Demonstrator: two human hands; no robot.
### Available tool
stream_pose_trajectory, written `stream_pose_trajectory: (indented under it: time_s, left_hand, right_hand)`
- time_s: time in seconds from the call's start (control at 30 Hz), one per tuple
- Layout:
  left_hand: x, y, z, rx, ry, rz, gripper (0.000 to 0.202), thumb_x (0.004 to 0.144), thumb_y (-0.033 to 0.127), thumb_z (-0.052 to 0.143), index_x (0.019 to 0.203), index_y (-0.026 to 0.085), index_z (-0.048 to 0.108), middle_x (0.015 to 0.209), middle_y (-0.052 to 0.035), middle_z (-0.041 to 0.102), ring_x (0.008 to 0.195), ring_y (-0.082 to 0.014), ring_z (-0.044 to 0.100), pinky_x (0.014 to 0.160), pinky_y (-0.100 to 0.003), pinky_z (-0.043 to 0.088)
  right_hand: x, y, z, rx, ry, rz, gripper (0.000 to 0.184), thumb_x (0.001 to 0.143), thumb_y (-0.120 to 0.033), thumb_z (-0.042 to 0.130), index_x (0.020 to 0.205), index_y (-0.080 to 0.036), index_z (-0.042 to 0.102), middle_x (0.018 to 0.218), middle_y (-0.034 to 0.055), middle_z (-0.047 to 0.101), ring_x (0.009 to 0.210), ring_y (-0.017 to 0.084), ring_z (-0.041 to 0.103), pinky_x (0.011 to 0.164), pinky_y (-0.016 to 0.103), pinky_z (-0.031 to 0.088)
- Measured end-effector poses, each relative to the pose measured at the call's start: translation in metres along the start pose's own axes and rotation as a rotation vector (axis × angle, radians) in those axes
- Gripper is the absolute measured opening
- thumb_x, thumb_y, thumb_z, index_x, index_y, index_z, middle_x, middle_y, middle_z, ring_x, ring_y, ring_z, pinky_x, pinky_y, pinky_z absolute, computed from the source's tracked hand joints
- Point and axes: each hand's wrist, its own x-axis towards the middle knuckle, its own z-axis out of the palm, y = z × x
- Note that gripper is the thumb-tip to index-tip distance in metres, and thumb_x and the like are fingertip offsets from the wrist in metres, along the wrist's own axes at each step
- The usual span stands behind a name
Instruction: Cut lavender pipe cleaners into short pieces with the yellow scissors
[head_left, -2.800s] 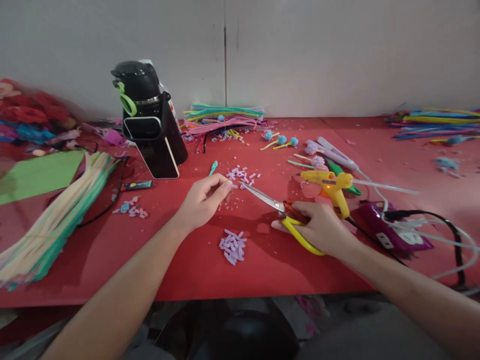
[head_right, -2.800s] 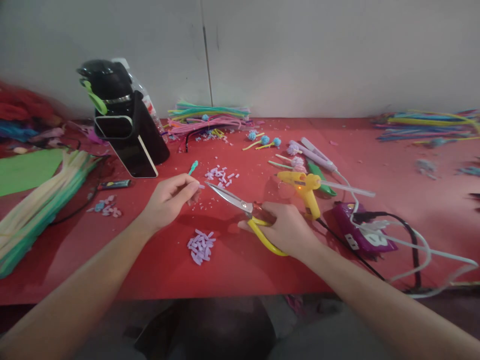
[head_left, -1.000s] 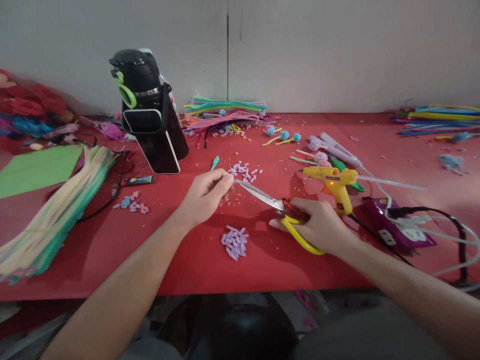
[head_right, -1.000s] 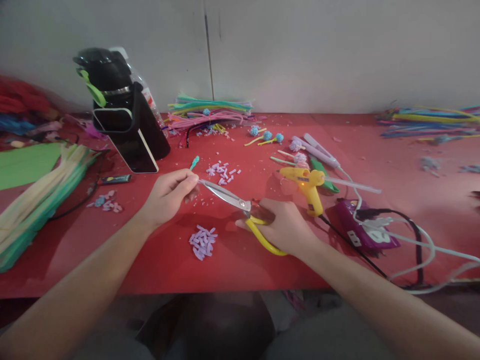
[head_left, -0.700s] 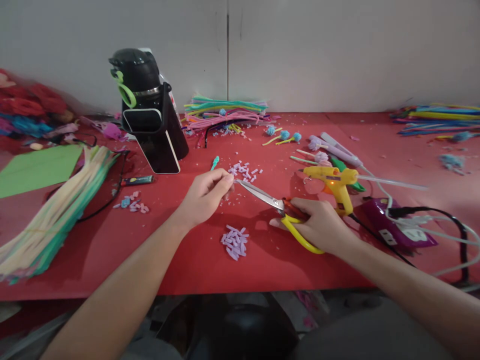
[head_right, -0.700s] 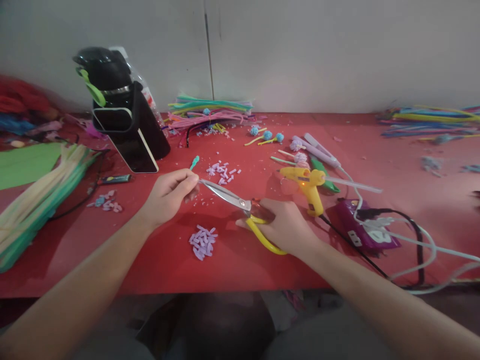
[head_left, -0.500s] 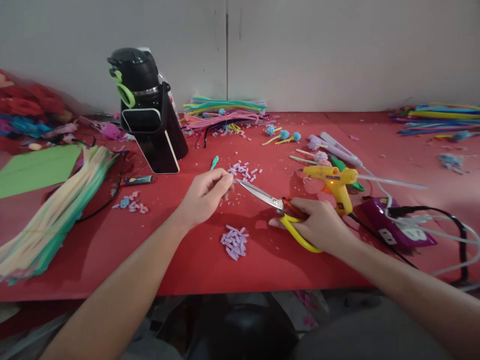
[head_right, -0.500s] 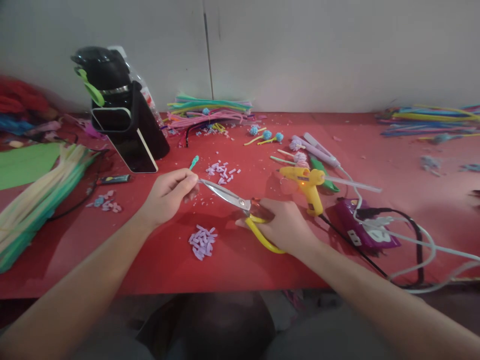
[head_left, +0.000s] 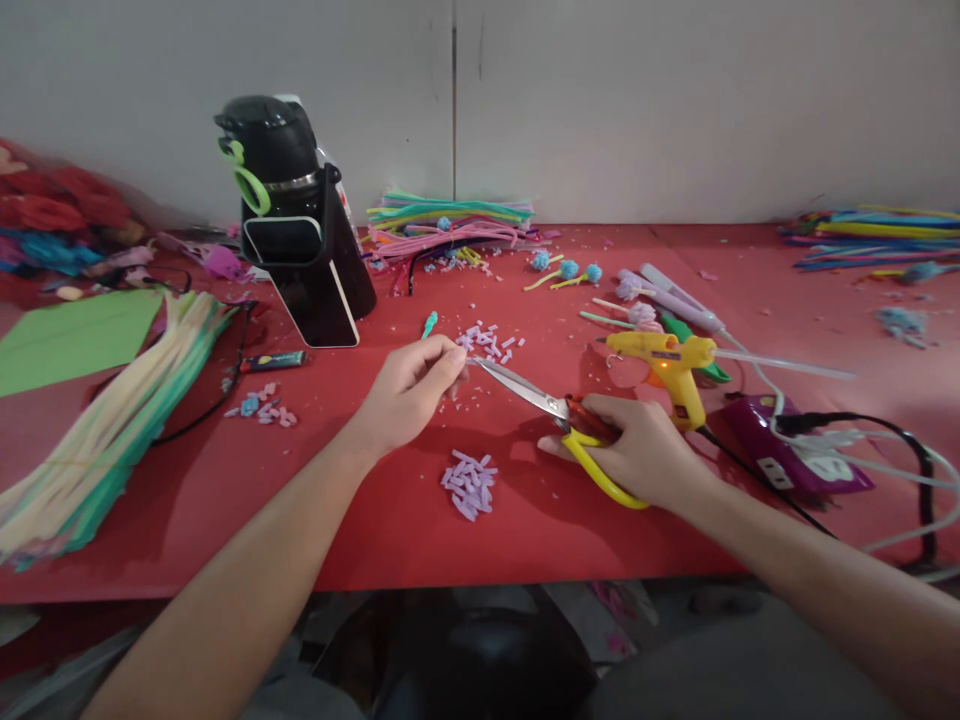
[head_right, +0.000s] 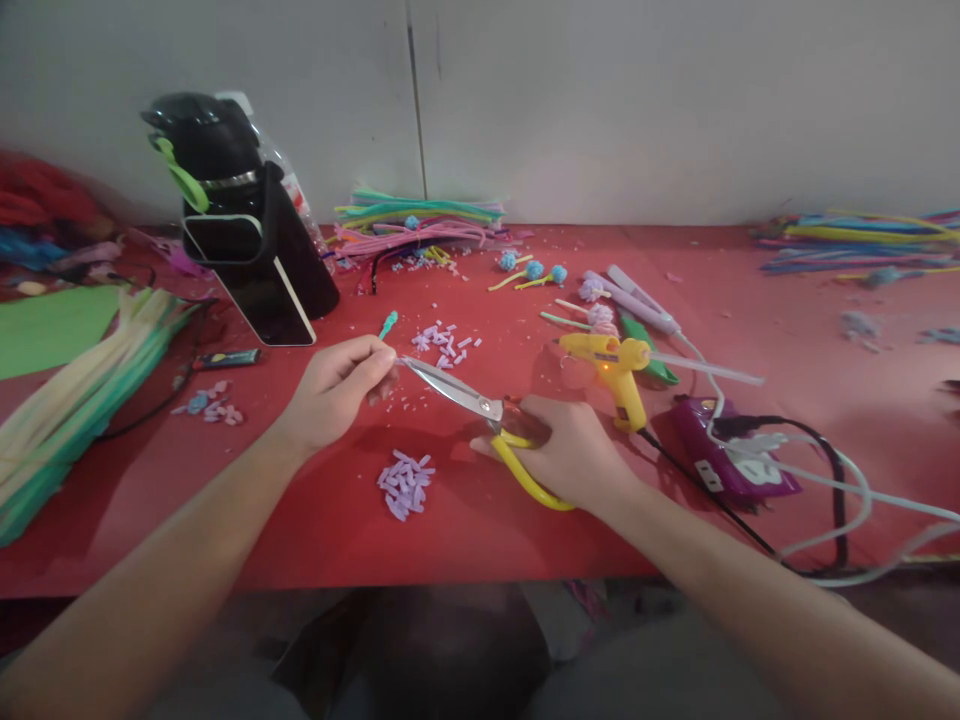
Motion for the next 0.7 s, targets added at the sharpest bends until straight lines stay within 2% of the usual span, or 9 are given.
stream_pose_trajectory:
  time_s: [0.53, 0.7]
  left_hand:
    - [-0.0001, -0.0001, 0.0005, 0.001, -0.004, -0.008, 0.032, 0.098, 0.035, 0.048, 0.074, 0.017, 0.057, 0.066, -0.0003, 0.056, 0.058, -0.0092, 0.05, 0.055, -0.023, 0.041]
    - [0.001, 0.0001, 0.0005, -0.002, 0.004, 0.014, 0.031, 0.098, 0.033, 0.049, 0.072, 0.017, 0.055, 0.066, -0.0002, 0.056, 0.059, -0.009, 0.05, 0.056, -0.023, 0.042]
  right_hand:
    - [0.0018, 0.0052, 0.0025, 0.04, 0.01, 0.005, 0.064, 0.065, -0.076, 0.069, 0.055, -0.021, 0.037, 0.051, -0.0054, 0.032, 0.051, 0.009, 0.027, 0.044, 0.025, 0.022]
    - [0.0008, 0.0034, 0.0009, 0.033, 0.009, -0.003, 0.061, 0.067, -0.074, 0.069, 0.059, -0.021, 0.041, 0.053, -0.0057, 0.031, 0.052, 0.009, 0.027, 0.045, 0.025, 0.023]
